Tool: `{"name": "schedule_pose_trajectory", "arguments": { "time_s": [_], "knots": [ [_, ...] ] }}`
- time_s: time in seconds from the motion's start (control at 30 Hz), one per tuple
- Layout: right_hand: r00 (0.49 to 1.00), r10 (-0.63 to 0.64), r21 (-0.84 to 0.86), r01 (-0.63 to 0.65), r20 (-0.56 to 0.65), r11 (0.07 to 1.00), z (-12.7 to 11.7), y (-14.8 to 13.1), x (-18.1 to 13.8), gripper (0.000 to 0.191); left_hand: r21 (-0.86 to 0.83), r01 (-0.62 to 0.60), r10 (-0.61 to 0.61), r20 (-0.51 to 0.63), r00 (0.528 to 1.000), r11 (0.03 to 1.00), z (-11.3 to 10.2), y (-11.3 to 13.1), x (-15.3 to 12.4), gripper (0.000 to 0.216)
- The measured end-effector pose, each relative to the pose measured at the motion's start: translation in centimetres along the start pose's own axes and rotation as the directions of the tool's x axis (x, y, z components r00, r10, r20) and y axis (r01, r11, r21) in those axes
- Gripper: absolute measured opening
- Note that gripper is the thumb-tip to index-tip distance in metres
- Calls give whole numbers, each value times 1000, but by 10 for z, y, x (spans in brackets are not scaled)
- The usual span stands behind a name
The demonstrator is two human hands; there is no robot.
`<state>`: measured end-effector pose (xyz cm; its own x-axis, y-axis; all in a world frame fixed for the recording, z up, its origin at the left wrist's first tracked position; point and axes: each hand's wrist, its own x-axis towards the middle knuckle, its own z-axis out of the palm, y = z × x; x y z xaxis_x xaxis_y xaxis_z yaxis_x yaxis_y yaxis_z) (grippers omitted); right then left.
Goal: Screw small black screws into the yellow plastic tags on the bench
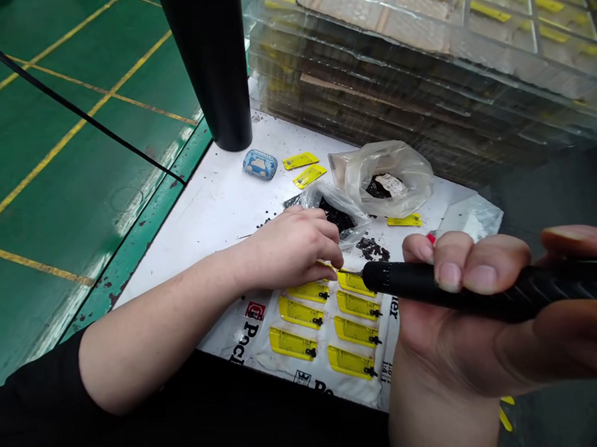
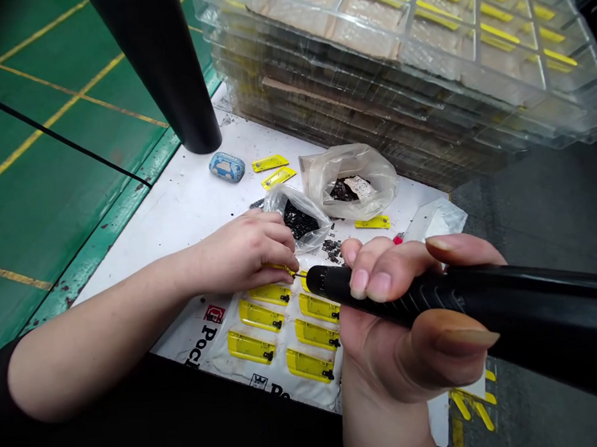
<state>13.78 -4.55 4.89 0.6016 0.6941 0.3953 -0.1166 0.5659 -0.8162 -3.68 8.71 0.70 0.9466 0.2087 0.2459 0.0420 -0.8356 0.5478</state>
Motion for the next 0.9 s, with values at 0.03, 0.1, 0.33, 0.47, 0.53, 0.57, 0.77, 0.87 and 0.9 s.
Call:
{"name": "schedule_pose_trajectory", "arguments": {
  "time_s": [0.03,0.1,0.33,0.47,0.53,0.57,0.77,0.87,0.9],
  "knots": [
    [1000,-1,-2,1,5,1000,0,0,0,38,-4,1,-1,0,1000,1000,0,0,0,14],
    [1000,9,-24,-8,10,1000,0,1,-2,37,-6,6,-6,-2,1000,1000,-1,-1,0,13],
    [1000,21,-74,-22,-17,997,7,1,-5,36,10,-10,10,-21,1000,1000,-4,1,0,14],
    [1000,22,-50,-23,-17,998,7,0,-5,37,34,-9,9,-11,1000,999,-3,3,1,14],
    [1000,20,-28,-20,-17,999,4,-1,-5,37,24,3,-3,-9,1000,1000,-2,3,1,13],
    [1000,13,-22,-13,-21,1000,3,-2,-5,38,13,7,-7,-11,1000,1000,-2,3,1,12],
    [997,18,-68,-23,-79,997,2,-9,-10,38,-88,-6,3,-36,999,996,-5,6,1,6],
    [996,-9,-97,0,-90,995,6,-10,-9,43,-130,-10,4,-51,999,991,-6,7,1,5],
    [995,-12,-110,1,-99,994,7,-10,-8,43,-140,-9,2,-50,999,990,-6,8,1,5]
  ]
}}
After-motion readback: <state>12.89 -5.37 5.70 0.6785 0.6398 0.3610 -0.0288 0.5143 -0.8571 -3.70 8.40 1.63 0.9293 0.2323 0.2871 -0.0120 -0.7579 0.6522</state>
